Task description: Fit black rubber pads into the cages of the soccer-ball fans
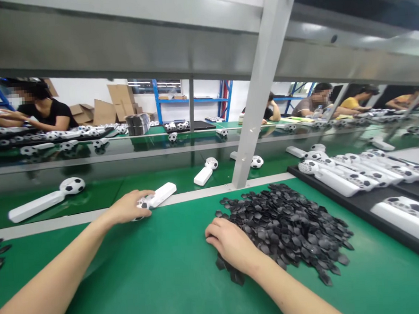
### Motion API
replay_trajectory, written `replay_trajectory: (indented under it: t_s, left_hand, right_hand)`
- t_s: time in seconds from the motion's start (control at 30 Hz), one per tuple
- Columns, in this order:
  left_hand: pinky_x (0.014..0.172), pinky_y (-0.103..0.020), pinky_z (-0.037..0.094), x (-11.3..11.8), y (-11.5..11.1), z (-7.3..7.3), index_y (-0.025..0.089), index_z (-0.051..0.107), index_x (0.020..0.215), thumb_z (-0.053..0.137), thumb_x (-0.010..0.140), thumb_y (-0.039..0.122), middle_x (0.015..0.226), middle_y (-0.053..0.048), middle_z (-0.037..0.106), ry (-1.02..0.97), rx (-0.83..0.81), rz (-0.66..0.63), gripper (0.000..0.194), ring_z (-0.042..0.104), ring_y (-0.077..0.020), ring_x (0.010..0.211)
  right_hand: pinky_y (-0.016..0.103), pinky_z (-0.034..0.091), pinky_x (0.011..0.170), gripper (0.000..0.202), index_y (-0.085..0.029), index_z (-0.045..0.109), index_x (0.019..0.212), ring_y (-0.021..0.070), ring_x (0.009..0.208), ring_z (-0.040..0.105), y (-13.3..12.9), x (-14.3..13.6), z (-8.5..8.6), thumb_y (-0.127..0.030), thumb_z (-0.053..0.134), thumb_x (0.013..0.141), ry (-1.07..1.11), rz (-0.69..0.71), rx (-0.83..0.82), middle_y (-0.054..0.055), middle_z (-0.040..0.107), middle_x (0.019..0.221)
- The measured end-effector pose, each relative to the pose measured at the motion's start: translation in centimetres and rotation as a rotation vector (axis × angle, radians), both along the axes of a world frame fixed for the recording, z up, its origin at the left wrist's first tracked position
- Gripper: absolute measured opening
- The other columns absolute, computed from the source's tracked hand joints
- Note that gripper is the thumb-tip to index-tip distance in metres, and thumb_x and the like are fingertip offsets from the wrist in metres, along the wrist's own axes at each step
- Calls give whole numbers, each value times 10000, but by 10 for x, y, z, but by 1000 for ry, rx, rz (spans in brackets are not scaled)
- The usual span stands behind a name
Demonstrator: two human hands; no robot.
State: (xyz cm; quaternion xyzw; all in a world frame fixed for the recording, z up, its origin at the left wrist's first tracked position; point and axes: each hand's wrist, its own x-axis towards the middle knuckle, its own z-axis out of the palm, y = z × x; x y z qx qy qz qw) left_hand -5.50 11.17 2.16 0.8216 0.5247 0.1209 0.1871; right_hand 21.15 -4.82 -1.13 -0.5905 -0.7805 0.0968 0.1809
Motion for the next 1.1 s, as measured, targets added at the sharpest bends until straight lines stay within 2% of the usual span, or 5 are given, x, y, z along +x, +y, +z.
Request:
replay_trajectory:
  t_s: [0.27, 0.43, 0.7, 0.93, 1.1]
  left_hand:
    - [941, -401, 355, -19, 29, -27, 90, 443, 1232, 435, 774, 461, 1171, -176, 474, -160, 243, 378, 590, 407, -316, 1153]
    - [972, -381, 345, -7, 25, -49, 172, 325, 1325, 579, 694, 379, 1279, -128, 402, -157, 258, 253, 711, 388, -288, 1188]
    - [1000, -460, 299, 18, 5, -50, 213, 395, 1271, 588, 700, 302, 1374, -123, 286, -175, 354, 158, 609, 243, -324, 1267]
    - [1017, -449, 297, 17, 5, -57, 203, 374, 1287, 561, 720, 260, 1341, -120, 331, -250, 348, 110, 600, 280, -305, 1248]
    - [1011, -439, 322, 35, -9, -35, 185, 437, 1224, 524, 766, 280, 1334, -113, 347, -347, 343, 116, 476, 295, -284, 1247]
  right_hand:
    - [311, 444, 787, 188, -210, 585, 928, 178, 874, 538, 0, 1, -6, -136, 426, 861, 10, 4, 3, 35, 582, 895]
    - [289, 444, 770, 181, -209, 581, 899, 164, 849, 538, 3, 0, -10, -141, 415, 869, 68, 17, 21, 29, 580, 883]
    - [290, 414, 686, 269, -207, 605, 911, 179, 790, 500, -9, -17, -1, -102, 359, 879, -126, 114, 78, 51, 553, 838]
    - [250, 419, 718, 137, -202, 527, 840, 147, 799, 509, -7, -19, -7, -101, 434, 845, 71, 72, -31, 10, 543, 843]
    - [246, 412, 716, 190, -198, 526, 796, 148, 807, 499, -7, -20, -7, -66, 397, 843, 78, 111, -26, 16, 534, 844]
